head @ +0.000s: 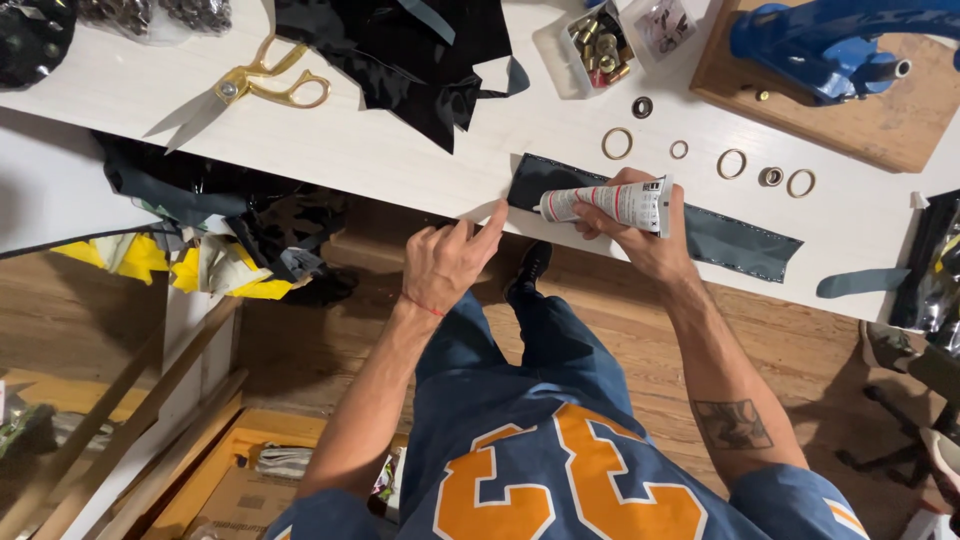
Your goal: Applying glue to a strip of leather and folding it to create a finished edge.
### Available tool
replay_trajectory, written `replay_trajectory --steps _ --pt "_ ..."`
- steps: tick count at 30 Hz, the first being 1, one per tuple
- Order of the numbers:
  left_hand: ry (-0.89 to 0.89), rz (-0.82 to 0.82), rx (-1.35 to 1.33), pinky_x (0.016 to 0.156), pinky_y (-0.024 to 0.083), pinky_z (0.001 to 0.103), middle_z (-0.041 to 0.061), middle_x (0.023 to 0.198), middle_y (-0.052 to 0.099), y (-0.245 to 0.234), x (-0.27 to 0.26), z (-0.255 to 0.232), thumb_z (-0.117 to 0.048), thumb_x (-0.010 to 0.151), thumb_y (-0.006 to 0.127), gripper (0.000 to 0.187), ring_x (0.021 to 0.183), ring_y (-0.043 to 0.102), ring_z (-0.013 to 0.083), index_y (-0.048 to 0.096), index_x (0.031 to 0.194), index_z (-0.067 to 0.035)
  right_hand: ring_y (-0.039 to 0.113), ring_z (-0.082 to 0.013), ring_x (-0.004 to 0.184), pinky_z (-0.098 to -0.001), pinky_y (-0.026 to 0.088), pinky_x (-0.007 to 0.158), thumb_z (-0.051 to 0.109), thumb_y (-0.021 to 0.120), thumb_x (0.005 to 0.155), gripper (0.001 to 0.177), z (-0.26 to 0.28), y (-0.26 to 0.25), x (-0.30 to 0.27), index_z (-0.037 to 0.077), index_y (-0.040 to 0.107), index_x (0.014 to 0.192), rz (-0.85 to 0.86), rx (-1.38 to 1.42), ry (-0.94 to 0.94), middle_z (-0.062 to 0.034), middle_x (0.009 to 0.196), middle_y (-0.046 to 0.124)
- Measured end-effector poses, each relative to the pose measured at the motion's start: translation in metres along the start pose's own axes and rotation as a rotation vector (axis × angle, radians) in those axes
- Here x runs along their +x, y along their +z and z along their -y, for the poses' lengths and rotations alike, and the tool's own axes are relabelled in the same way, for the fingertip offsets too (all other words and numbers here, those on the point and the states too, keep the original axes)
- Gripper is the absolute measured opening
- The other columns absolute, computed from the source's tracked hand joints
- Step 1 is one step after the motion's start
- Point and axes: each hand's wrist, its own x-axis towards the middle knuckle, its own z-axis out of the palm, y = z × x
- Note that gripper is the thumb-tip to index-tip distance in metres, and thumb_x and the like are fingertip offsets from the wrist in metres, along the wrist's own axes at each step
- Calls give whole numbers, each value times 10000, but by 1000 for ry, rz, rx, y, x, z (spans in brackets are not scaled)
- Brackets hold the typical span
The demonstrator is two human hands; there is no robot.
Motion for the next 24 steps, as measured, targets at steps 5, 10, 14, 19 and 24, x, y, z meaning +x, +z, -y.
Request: replay_trajectory --steps 5,10,14,19,24 --pt "-14 18 -19 446 461 271 -18 586 510 9 -7 2 -229 932 799 403 437 528 100 708 1323 -191 762 -162 742 -277 639 646 75 817 906 180 3 -3 -4 -36 676 920 -27 -27 10 -146 820 754" --pt "-15 13 17 424 442 275 -18 559 492 5 -3 -1 -244 914 813 414 412 490 102 710 1314 -212 762 -164 735 -279 635 643 81 826 898 187 1 -11 -8 -34 679 891 -52 -51 20 -148 814 757" --pt "-23 23 26 426 443 273 -18 555 490 8 -7 -1 -249 912 825 438 415 488 103 696 1330 -219 759 -161 725 -276 630 641 84 829 893 187 -1 -14 -12 -31 681 880 -62 -39 25 -144 802 752" --pt "-23 25 8 449 455 279 -11 575 498 7 -6 -3 -248 904 832 475 434 500 112 682 1353 -212 753 -157 708 -270 618 625 88 836 889 197 0 -17 -16 -30 680 867 -81 -35 32 -134 793 752" --pt "-32 32 18 449 453 281 -6 579 506 4 -5 -4 -237 875 843 507 438 494 128 683 1356 -211 744 -154 695 -267 605 624 92 835 889 186 1 -21 -21 -34 697 877 -96 -58 37 -126 775 748"
